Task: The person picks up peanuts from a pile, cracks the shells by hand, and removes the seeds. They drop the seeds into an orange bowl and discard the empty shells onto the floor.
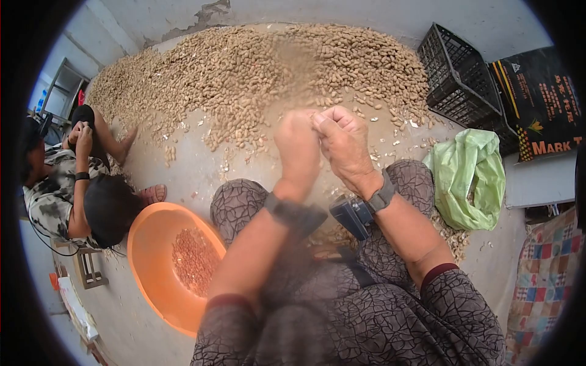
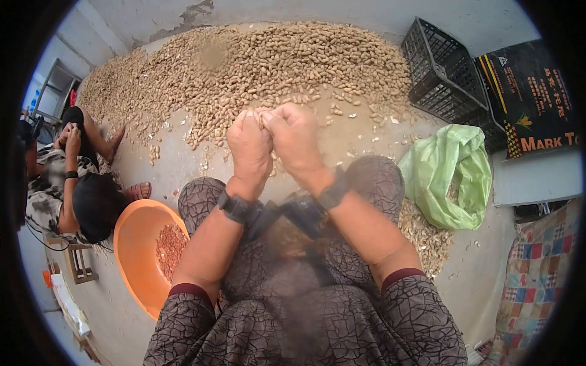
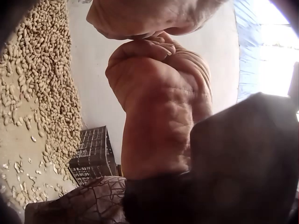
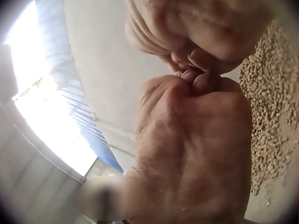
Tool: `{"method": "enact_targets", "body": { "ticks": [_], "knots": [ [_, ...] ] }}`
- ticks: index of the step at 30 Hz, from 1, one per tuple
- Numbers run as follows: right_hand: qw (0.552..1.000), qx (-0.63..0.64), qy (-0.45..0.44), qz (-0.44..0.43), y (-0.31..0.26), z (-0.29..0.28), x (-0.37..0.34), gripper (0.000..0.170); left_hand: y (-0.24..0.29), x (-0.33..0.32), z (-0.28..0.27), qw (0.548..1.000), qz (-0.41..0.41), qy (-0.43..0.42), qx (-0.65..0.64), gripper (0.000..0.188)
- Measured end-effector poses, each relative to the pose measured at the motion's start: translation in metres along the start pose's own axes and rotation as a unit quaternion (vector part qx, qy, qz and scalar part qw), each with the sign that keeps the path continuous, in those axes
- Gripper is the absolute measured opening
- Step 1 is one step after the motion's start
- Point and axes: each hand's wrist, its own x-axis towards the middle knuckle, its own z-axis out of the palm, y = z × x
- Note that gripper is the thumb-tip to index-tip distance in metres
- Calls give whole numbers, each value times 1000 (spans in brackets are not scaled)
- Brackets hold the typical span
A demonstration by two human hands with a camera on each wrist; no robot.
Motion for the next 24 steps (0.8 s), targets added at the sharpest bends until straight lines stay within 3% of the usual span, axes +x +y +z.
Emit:
{"method": "enact_targets", "body": {
  "ticks": [4, 5, 6, 10, 13, 15, 19, 21, 24],
  "knots": [
    [1000, -12, 6, -16, -2, 2, -7, 15, -2, -3, -6, 1000, -16, -1, 19, 20],
    [1000, -10, 0, -17, -4, 2, -7, 14, -6, 1, -12, 979, 86, -30, 185, 21],
    [1000, -11, 0, -16, -5, 2, -6, 14, -4, 2, -13, 919, 183, -59, 344, 22],
    [1000, -2, -16, -14, -10, 3, -7, 11, 1, 0, -16, 920, 171, -62, 349, 14],
    [998, -35, -6, -49, -7, 4, -7, 11, 5, -1, -13, 951, 116, -79, 276, 13],
    [995, -63, 6, -84, -3, 6, -7, 11, 12, -3, -10, 995, -64, -74, 16, 16],
    [976, -163, 59, -129, -2, 11, -16, 12, -4, 0, -12, 1000, 9, -7, 10, 20],
    [967, -194, 80, -148, -5, 12, -10, 13, -9, 10, -18, 991, 67, -32, 114, 26],
    [950, -238, 68, -190, -3, 8, -10, 11, -16, 14, -23, 992, 37, -38, 111, 28]
  ]
}}
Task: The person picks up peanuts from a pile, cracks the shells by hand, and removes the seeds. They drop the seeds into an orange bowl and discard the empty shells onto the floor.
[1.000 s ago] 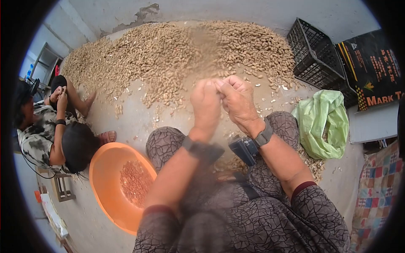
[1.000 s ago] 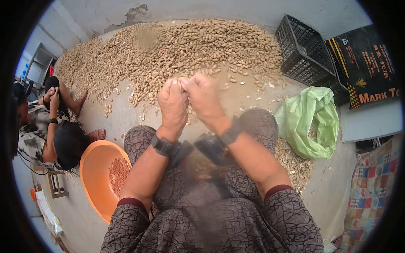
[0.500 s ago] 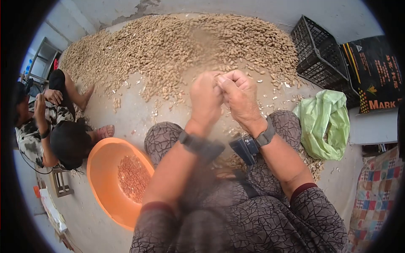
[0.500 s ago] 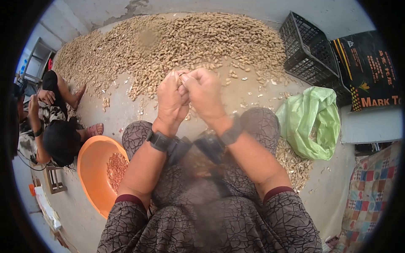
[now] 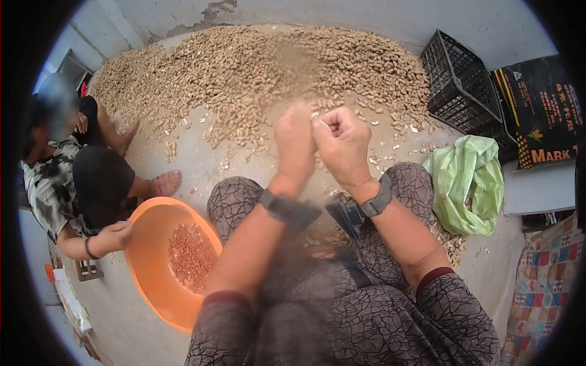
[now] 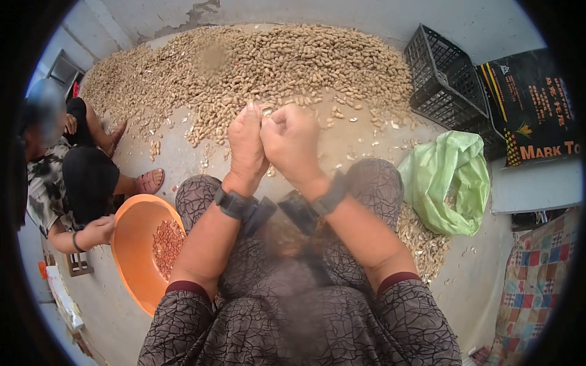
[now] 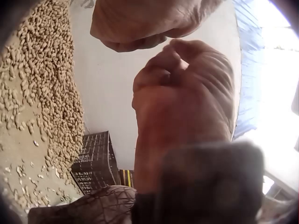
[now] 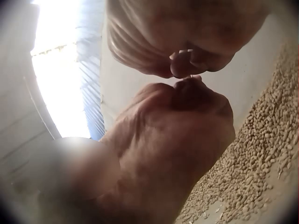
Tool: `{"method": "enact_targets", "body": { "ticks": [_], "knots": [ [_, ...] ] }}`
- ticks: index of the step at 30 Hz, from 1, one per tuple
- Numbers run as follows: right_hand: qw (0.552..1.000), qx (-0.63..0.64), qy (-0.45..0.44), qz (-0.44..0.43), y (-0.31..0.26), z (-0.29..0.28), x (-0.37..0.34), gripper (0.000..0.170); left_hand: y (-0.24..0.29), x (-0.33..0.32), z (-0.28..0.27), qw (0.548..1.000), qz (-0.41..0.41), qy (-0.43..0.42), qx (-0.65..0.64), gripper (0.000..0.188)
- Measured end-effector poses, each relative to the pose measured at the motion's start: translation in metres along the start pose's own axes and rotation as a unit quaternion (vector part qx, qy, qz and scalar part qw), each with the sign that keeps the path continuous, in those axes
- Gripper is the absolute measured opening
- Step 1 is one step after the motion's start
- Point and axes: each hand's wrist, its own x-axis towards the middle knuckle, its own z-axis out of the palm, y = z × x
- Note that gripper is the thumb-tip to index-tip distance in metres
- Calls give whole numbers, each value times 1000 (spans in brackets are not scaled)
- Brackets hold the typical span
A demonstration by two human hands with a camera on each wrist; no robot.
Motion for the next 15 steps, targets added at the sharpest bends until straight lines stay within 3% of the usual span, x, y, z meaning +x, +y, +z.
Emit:
{"method": "enact_targets", "body": {
  "ticks": [1, 3, 4, 5, 6, 15],
  "knots": [
    [1000, 10, -13, -25, 0, 0, -2, 10, -8, 3, -5, 1000, 1, 0, 0, 28],
    [998, 21, -30, -50, -4, -1, -5, 10, -20, 8, -14, 987, 102, -51, 115, 29],
    [997, 4, -48, -66, -9, -1, -7, 10, -5, 4, -11, 987, 102, -48, 115, 29],
    [994, -14, -66, -83, -12, -1, -8, 9, 9, -1, -6, 995, -28, -42, -92, 29],
    [994, -14, -66, -83, -11, -2, -8, 9, 19, -5, -3, 942, -157, -33, -293, 29],
    [983, -126, -113, -64, -11, -10, -2, 15, 22, -7, -8, 901, -251, -95, -341, 26]
  ]
}}
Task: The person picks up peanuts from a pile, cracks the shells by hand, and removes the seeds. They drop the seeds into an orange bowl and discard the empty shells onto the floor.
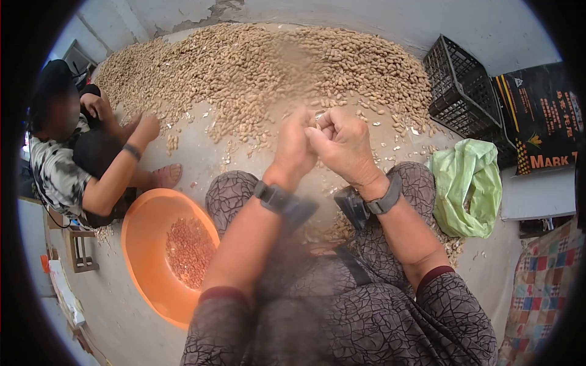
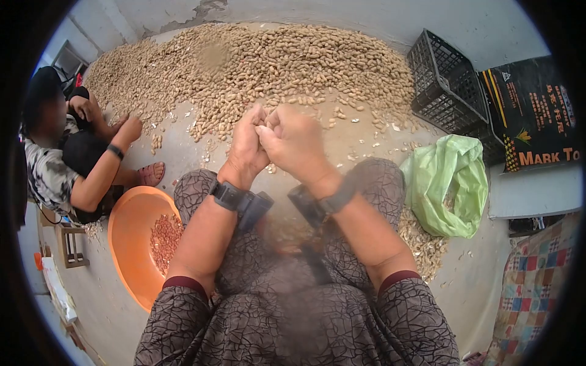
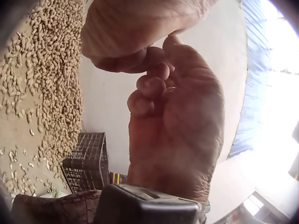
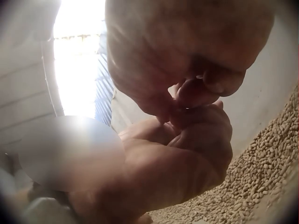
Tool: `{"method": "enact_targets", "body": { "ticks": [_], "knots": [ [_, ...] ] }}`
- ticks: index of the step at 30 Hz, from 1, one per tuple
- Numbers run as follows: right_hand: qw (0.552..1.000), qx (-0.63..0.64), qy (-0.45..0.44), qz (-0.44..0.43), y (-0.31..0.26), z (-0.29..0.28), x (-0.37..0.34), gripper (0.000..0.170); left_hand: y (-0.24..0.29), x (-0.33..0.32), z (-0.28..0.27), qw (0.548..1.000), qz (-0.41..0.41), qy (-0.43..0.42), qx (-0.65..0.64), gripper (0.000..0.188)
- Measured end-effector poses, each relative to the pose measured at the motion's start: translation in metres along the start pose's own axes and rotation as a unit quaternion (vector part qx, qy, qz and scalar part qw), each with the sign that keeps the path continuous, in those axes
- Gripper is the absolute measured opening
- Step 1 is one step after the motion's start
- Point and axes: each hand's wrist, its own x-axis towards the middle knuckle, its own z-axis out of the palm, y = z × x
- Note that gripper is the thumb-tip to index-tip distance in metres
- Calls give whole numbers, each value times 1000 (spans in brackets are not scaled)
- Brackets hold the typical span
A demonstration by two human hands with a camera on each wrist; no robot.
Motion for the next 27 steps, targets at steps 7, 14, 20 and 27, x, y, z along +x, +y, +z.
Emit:
{"method": "enact_targets", "body": {
  "ticks": [7, 14, 20, 27],
  "knots": [
    [964, 242, -68, 81, -1, -8, 6, 7, 13, -6, 6, 995, -62, -81, -23, 25],
    [917, 276, -267, 107, -23, -42, 10, 10, 17, -6, 12, 998, -20, -26, -47, 34],
    [949, 140, -261, 105, -28, -47, 10, 13, 28, -14, 22, 999, -2, -50, 7, 32],
    [905, 401, -109, 91, -29, -38, 16, 6, 26, -25, 38, 987, 46, -86, 128, 38]
  ]
}}
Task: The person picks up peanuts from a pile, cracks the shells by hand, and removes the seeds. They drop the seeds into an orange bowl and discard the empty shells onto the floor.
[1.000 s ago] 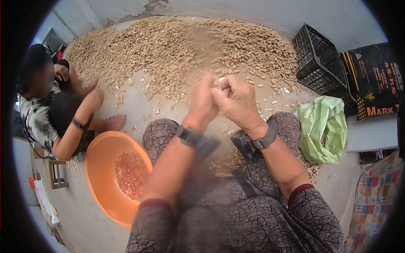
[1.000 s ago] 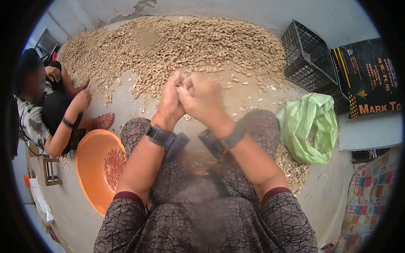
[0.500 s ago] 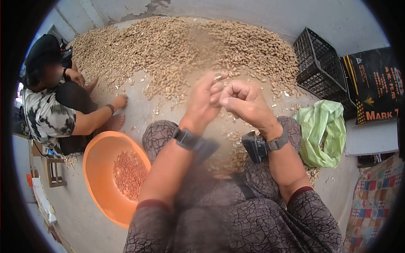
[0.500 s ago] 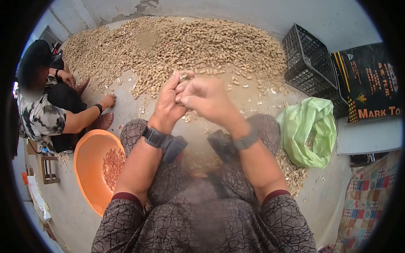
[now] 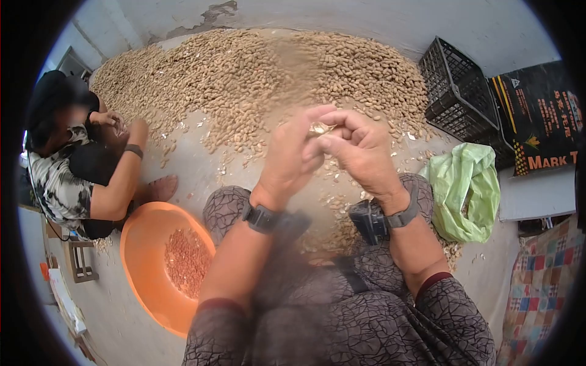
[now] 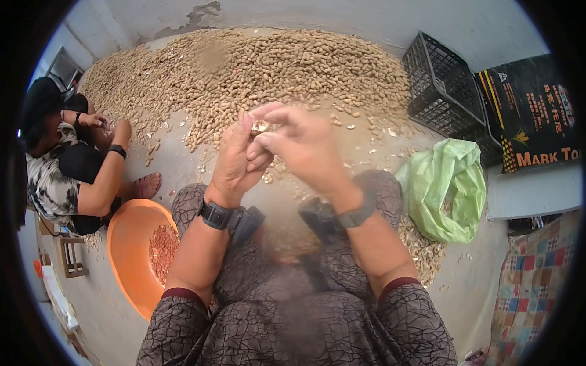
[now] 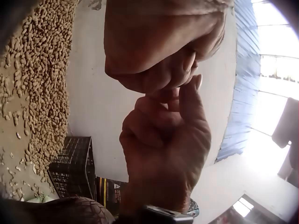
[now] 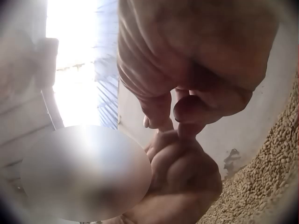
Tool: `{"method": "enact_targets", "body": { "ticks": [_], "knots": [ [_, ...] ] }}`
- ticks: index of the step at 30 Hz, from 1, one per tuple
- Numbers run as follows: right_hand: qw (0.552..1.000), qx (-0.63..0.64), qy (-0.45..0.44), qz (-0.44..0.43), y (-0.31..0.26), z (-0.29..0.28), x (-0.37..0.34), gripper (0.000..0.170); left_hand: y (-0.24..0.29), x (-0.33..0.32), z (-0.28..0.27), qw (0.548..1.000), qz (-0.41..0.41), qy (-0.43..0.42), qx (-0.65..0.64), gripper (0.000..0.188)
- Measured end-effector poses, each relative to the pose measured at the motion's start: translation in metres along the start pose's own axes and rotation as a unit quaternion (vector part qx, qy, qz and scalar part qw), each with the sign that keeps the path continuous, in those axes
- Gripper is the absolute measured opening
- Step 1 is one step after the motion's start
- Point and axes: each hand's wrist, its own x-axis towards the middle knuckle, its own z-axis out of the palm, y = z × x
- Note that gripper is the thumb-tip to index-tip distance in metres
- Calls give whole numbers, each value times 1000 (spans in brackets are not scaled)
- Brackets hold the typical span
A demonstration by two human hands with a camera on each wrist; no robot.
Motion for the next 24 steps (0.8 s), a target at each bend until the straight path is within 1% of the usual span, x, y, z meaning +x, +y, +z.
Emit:
{"method": "enact_targets", "body": {
  "ticks": [1, 2, 3, 5, 6, 8, 9, 10, 11, 12, 14, 15, 17, 18, 20, 24],
  "knots": [
    [1000, -21, 11, -5, 5, 4, 0, 6, -1, -1, 3, 996, 27, 3, 82, 39],
    [999, -43, 22, -9, 8, 4, 0, 7, -3, 0, -1, 1000, -4, -23, 9, 40],
    [999, -42, 25, -10, 9, 2, 0, 7, -5, 0, -4, 1000, -7, -24, 9, 40],
    [994, -93, 35, -39, 10, -3, 2, 9, -7, 0, -8, 996, -29, -59, -63, 38],
    [994, -93, 36, -40, 8, -4, 2, 9, -7, 1, -8, 996, -29, -60, -63, 38],
    [976, -200, 64, -63, 6, -6, 1, 8, -7, 2, -8, 1000, 19, -12, 18, 36],
    [975, -200, 64, -64, 8, -10, 1, 8, -6, 2, -7, 1000, 18, -13, 18, 36],
    [943, -299, 73, -130, 14, -15, 2, 9, -5, 2, -7, 999, 13, 5, 33, 35],
    [895, -393, 80, -195, 18, -18, 2, 10, -4, 2, -7, 999, 7, 23, 48, 35],
    [895, -393, 80, -195, 17, -17, 3, 10, -2, 1, -5, 999, 7, 23, 48, 35],
    [878, -389, 68, -272, 15, -13, 3, 11, 1, -2, -2, 997, -17, 44, 56, 30],
    [878, -389, 69, -271, 15, -14, 3, 11, 1, -2, -2, 997, -18, 44, 56, 30],
    [877, -382, 57, -287, 16, -14, 2, 13, 2, -2, -3, 998, -23, 3, 51, 26],
    [877, -382, 57, -287, 14, -13, 1, 13, 3, -2, -5, 998, -24, 3, 51, 26],
    [906, -346, 42, -240, 7, -8, -3, 15, 3, -3, -7, 998, -34, -25, 36, 25],
    [917, -331, 24, -221, 1, -6, -6, 17, 1, -4, -6, 999, -26, -27, 32, 26]
  ]
}}
